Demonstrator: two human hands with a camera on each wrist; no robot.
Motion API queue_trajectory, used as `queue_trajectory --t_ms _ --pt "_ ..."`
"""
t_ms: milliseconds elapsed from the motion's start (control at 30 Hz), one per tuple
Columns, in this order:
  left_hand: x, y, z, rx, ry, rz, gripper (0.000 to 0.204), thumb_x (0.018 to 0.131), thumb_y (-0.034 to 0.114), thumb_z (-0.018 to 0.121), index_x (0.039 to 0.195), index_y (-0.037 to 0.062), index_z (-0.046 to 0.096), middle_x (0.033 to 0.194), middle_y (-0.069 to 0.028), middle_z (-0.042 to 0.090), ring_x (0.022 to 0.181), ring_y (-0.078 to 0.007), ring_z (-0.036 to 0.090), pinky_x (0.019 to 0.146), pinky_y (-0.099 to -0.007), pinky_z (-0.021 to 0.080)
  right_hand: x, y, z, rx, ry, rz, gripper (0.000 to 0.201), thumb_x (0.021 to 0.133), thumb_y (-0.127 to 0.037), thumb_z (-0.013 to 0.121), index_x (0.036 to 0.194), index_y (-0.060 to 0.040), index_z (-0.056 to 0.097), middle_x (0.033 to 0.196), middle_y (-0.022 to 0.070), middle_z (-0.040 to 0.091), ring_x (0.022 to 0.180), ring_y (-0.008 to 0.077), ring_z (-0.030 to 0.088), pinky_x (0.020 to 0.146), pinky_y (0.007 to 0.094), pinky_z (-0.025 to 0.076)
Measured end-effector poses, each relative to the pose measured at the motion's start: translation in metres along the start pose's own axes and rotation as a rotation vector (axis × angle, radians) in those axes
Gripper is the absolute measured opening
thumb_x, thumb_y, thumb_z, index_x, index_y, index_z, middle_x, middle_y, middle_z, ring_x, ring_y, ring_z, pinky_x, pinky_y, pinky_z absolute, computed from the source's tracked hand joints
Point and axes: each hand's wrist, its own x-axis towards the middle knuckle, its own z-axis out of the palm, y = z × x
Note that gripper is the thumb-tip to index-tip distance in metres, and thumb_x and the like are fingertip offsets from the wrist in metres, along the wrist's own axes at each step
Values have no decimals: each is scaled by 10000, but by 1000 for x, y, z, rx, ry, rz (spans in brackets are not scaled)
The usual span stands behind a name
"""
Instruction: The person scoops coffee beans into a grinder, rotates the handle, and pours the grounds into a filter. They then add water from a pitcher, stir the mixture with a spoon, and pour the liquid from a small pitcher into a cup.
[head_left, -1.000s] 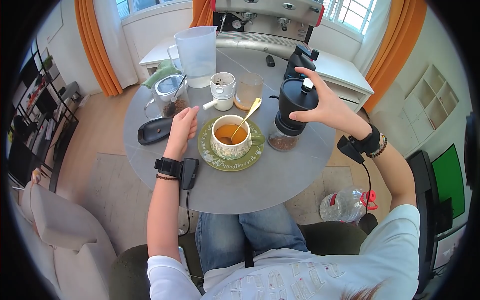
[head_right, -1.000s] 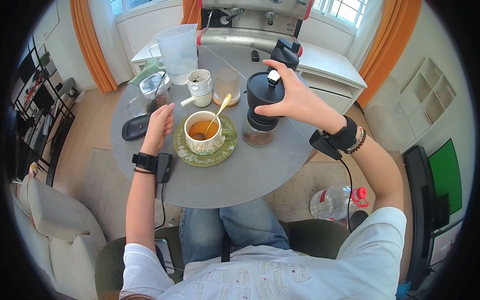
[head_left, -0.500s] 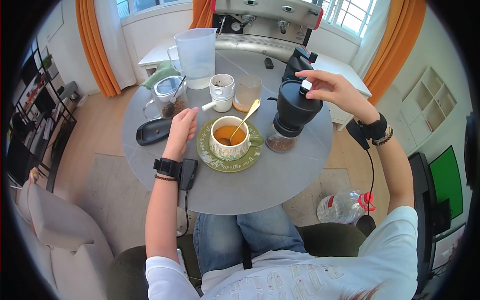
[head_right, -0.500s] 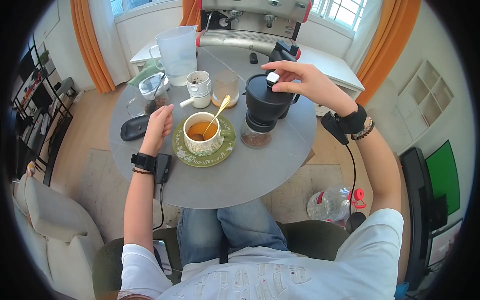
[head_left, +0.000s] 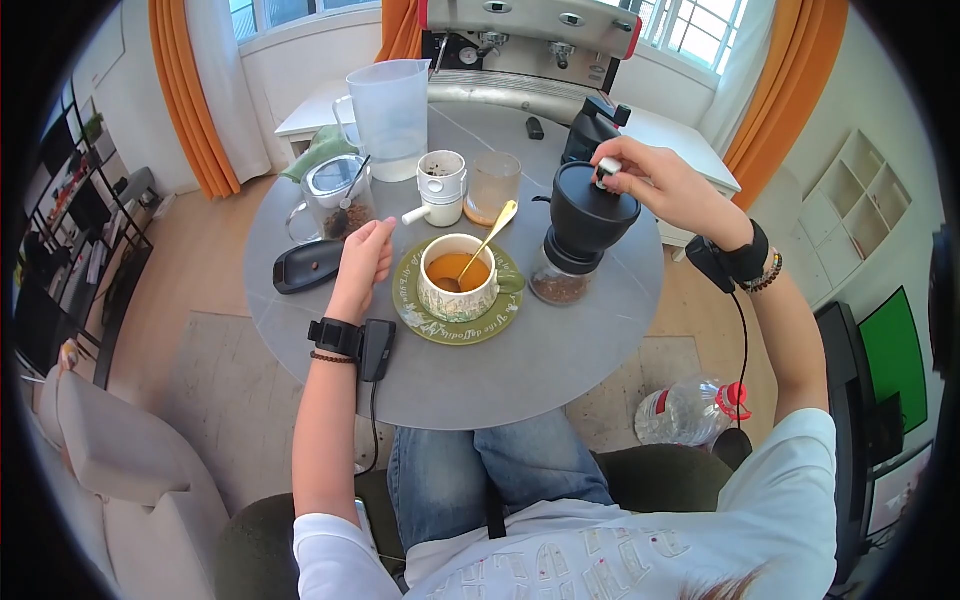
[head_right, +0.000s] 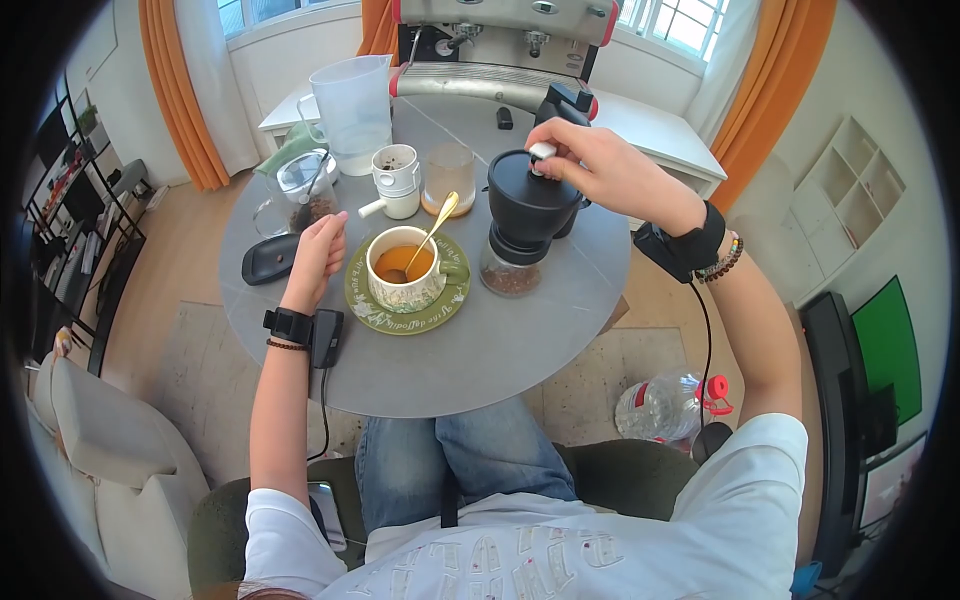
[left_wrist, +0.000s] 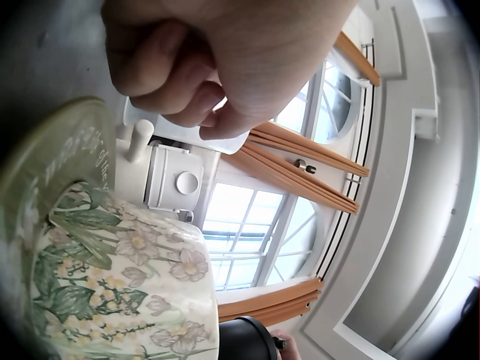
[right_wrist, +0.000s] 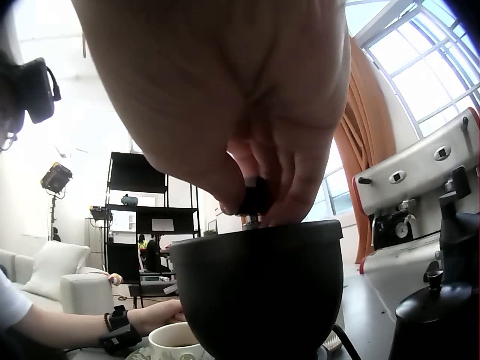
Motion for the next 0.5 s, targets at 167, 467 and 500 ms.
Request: queue_trajectory --t_ms 167,467,500 --pt "0 1 0 -1 15 -4 346 970 302 579 702 164 410 588 103 307 454 -10 225 400 -197 170 -5 -10 -11 54 73 76 213 971 -125 545 1157 -25 516 977 81 612 864 140 623 795 285 503" --pt "0 0 0 -9 2 1 344 971 294 580 703 162 410 594 101 315 459 -9 235 403 -197 174 -60 47 -4 -201 224 277 200 916 -140 632 1087 -39 604 958 46 548 819 129 538 750 258 465" --pt "0 0 0 -8 1 4 344 971 292 580 703 162 410 594 101 315 460 -9 236 404 -197 174 -67 58 6 -191 153 299 197 903 -127 641 1079 -44 609 951 51 546 823 133 545 757 259 468"
